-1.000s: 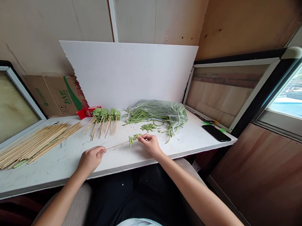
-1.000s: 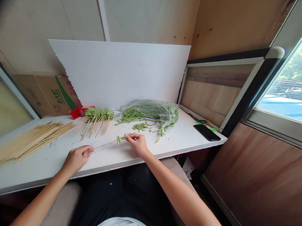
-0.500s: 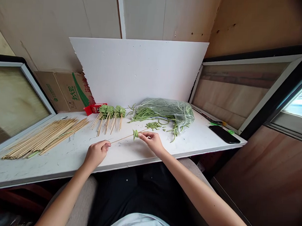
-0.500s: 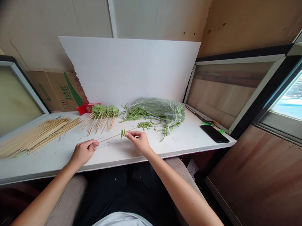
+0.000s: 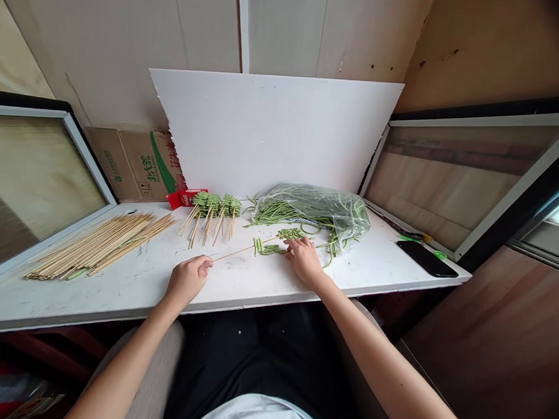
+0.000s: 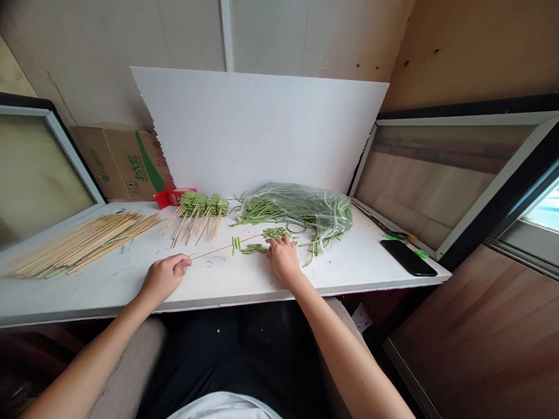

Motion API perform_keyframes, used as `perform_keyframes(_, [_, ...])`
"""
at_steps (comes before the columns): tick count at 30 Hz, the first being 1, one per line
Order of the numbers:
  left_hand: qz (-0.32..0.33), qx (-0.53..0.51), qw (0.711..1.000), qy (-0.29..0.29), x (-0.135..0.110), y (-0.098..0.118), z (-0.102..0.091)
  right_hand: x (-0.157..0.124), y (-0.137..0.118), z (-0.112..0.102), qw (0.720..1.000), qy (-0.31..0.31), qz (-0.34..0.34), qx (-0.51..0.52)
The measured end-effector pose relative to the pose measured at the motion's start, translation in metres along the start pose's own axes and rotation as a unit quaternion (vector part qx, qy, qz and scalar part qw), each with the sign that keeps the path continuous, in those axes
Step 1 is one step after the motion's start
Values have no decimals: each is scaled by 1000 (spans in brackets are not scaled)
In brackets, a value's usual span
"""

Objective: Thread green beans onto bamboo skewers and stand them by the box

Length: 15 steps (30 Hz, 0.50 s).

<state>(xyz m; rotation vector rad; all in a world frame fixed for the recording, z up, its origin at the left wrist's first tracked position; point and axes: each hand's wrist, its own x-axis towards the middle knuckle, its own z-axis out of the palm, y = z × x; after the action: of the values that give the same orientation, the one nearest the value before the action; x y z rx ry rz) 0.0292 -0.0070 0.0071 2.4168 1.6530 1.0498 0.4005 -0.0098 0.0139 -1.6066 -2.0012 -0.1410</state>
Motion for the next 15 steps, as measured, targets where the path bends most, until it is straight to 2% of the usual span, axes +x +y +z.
perform_keyframes(7, [0, -10, 1000, -10, 0, -1, -1, -2, -2, 1, 999, 0, -25, -23])
perform_keyframes(11, [2, -19, 1000, -3, -1, -2, -1, -3, -5, -4, 999, -18, -47, 16])
perform_keyframes(15, [3, -32, 999, 6, 0, -1, -2, 0, -3, -7, 996, -3, -42, 81])
